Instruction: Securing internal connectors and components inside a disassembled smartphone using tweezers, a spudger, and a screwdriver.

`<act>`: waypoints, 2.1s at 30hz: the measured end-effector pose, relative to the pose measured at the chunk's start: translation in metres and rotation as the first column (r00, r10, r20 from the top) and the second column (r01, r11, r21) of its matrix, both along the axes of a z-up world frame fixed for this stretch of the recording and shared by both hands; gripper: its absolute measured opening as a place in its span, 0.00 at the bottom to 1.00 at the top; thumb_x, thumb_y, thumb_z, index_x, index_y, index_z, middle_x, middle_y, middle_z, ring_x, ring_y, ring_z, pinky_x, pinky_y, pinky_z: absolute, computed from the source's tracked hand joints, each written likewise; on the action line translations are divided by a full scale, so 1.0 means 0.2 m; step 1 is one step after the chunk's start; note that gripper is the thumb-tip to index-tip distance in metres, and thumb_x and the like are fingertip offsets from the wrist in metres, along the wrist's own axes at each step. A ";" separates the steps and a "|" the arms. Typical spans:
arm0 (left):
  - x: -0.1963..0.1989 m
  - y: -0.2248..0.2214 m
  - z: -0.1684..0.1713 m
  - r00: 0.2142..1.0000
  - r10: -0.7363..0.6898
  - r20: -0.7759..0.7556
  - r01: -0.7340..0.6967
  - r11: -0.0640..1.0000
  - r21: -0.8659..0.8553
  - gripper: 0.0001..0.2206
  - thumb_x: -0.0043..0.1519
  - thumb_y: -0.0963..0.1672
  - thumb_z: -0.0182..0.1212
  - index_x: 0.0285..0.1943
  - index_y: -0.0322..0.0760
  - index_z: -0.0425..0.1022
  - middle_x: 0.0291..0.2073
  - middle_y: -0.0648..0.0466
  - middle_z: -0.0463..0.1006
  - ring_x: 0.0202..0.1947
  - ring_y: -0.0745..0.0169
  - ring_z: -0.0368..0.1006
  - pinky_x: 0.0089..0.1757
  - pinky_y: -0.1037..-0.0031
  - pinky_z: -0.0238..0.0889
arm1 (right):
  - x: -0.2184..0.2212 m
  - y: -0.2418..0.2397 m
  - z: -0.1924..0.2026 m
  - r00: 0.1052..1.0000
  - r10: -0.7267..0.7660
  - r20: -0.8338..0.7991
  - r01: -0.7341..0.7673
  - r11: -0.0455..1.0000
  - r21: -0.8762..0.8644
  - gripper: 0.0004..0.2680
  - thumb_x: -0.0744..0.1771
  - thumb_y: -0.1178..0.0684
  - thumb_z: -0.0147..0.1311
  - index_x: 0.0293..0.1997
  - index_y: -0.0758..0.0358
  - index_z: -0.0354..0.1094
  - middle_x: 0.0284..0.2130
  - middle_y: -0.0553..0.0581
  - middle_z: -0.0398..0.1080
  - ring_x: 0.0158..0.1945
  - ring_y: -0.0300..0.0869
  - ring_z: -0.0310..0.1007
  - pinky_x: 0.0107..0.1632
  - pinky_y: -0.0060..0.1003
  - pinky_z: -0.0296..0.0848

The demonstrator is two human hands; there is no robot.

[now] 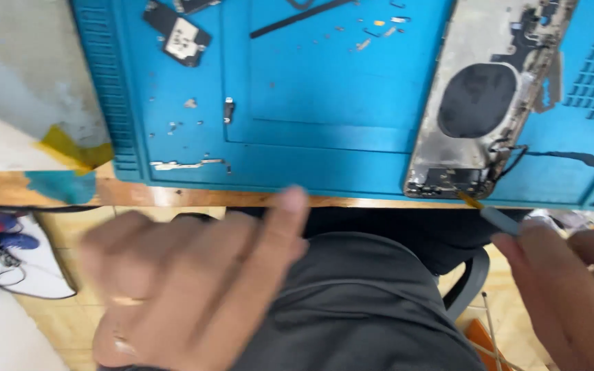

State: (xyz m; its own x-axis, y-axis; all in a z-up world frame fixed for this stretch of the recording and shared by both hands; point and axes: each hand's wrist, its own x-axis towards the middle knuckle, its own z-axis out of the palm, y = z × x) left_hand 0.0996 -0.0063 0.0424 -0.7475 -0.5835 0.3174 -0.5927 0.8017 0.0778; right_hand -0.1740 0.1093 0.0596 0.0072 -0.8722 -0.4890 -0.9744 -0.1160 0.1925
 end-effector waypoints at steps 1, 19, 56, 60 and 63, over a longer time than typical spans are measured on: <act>-0.08 0.00 -0.02 0.993 -0.082 -0.086 0.080 0.996 -0.029 0.09 0.59 0.47 0.49 0.38 0.46 0.76 0.25 0.63 0.65 0.24 0.70 0.55 0.27 0.79 0.47 | 0.01 -0.02 0.02 1.000 0.018 -0.002 -0.018 1.000 -0.013 0.16 0.61 0.41 0.47 0.48 0.58 0.62 0.24 0.56 0.61 0.27 0.47 0.59 0.40 0.37 0.62; -0.32 0.08 -0.26 0.969 -0.115 -0.221 0.118 0.993 0.002 0.10 0.61 0.47 0.49 0.45 0.47 0.75 0.45 0.60 0.69 0.46 0.71 0.63 0.40 0.76 0.60 | 0.08 -0.15 0.11 0.970 0.213 0.119 -0.203 0.975 -0.085 0.14 0.63 0.45 0.51 0.47 0.62 0.65 0.32 0.53 0.64 0.24 0.44 0.62 0.33 0.35 0.62; -0.28 0.06 -0.29 0.967 -0.139 -0.212 0.130 0.990 -0.056 0.10 0.62 0.48 0.51 0.45 0.45 0.74 0.46 0.58 0.67 0.46 0.69 0.65 0.39 0.75 0.61 | 0.07 -0.14 0.11 0.832 0.553 -0.041 -0.554 0.827 -0.094 0.16 0.61 0.42 0.52 0.41 0.65 0.65 0.30 0.55 0.63 0.23 0.38 0.64 0.23 0.29 0.63; -0.27 0.07 -0.29 0.965 -0.142 -0.220 0.131 0.989 -0.063 0.10 0.62 0.48 0.50 0.45 0.44 0.75 0.46 0.58 0.67 0.47 0.68 0.64 0.41 0.74 0.60 | 0.11 -0.11 0.12 0.942 0.336 -0.007 -0.336 0.942 0.007 0.17 0.59 0.44 0.43 0.51 0.51 0.54 0.40 0.52 0.56 0.18 0.43 0.58 0.27 0.38 0.63; -0.26 0.07 -0.29 0.965 -0.140 -0.220 0.126 0.989 -0.075 0.10 0.62 0.47 0.49 0.45 0.45 0.74 0.46 0.58 0.67 0.47 0.69 0.64 0.41 0.75 0.58 | 0.14 -0.14 0.14 0.969 0.229 0.090 -0.228 0.974 -0.021 0.17 0.58 0.47 0.45 0.52 0.50 0.55 0.41 0.53 0.58 0.22 0.45 0.62 0.30 0.40 0.64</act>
State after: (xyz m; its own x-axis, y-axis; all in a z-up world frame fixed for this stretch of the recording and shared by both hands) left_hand 0.0468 0.0083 -0.0148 -0.7228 -0.4583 0.5172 -0.4530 0.8794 0.1461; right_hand -0.1451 0.0807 0.0881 0.2505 -0.8476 -0.4678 -0.9359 -0.3356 0.1069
